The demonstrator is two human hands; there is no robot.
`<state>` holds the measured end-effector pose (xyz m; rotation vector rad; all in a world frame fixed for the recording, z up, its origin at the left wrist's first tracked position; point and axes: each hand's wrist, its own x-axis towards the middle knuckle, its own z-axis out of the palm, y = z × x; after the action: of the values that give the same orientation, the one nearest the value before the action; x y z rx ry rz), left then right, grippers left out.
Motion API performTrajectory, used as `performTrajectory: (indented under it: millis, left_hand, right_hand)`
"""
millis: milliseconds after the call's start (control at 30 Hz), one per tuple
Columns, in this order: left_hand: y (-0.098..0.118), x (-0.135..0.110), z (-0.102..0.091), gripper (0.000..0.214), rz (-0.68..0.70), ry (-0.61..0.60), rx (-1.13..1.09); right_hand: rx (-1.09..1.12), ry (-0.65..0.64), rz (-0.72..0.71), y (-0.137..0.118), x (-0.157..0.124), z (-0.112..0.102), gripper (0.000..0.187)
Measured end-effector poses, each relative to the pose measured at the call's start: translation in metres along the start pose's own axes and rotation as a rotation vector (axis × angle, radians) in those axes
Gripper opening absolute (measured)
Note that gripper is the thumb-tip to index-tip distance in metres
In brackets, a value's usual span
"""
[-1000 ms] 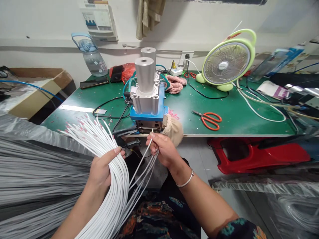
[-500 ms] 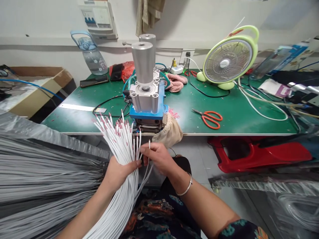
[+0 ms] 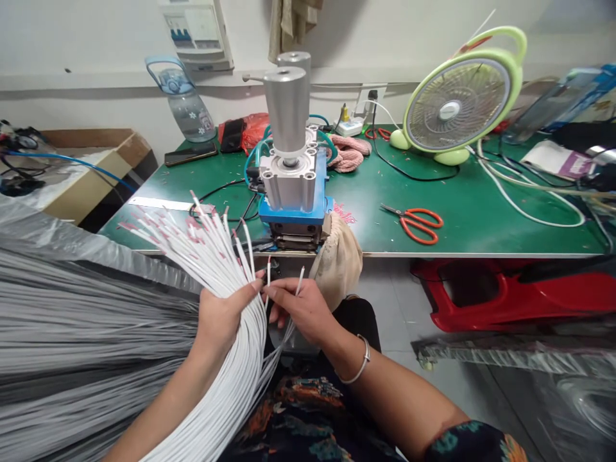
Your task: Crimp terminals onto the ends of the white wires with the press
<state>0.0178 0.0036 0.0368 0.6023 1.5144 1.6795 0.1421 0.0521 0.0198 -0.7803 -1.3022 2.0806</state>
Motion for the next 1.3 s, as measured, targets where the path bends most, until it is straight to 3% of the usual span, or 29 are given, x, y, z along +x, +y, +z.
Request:
performTrajectory:
  millis: [133, 233, 433, 567, 667, 833, 1033, 1200, 1300]
  left_hand:
    - [0.014, 0.012, -0.002, 0.023, -0.081, 0.161, -0.227]
    - [0.029, 0.022, -0.002, 0.026, -0.048, 0.256, -0.291]
    - [0.047, 0.030, 0.008, 0.024, 0.011, 0.253, -0.321]
    - [0.046, 0.029, 0.007, 0.020, 0.006, 0.237, -0.339]
    - [0.039, 0.026, 0.003, 0.022, -0.019, 0.182, -0.342]
    - [0.019, 0.013, -0.003, 0.025, -0.079, -0.071, -0.300]
    - [-0.008, -0.003, -0.007, 0.023, -0.136, -0.241, -0.133]
    - [-0.024, -0.014, -0.006, 0.041, -0.020, -0.372, 0.094]
    - [-0.024, -0.014, -0.008, 0.038, -0.030, -0.302, 0.096]
  right_hand:
    - [0.167, 0.201, -0.069, -0.014, 0.004, -0.005, 0.025]
    - [0.290, 0.258, -0.064, -0.027, 0.007, -0.009, 0.021]
    - [0.415, 0.320, -0.025, -0.038, 0.014, -0.013, 0.018]
    - [0.361, 0.264, -0.080, -0.032, 0.014, -0.019, 0.020]
    - [0.232, 0.157, -0.130, -0.025, 0.008, -0.026, 0.025]
    - [0.081, -0.002, -0.090, -0.012, -0.006, -0.033, 0.029]
    - [0.108, 0.049, -0.107, -0.009, -0.009, -0.028, 0.022]
    - [0.057, 0.079, -0.091, -0.016, -0.003, -0.023, 0.022]
    - [0.103, 0.073, -0.040, -0.020, 0.002, -0.021, 0.025]
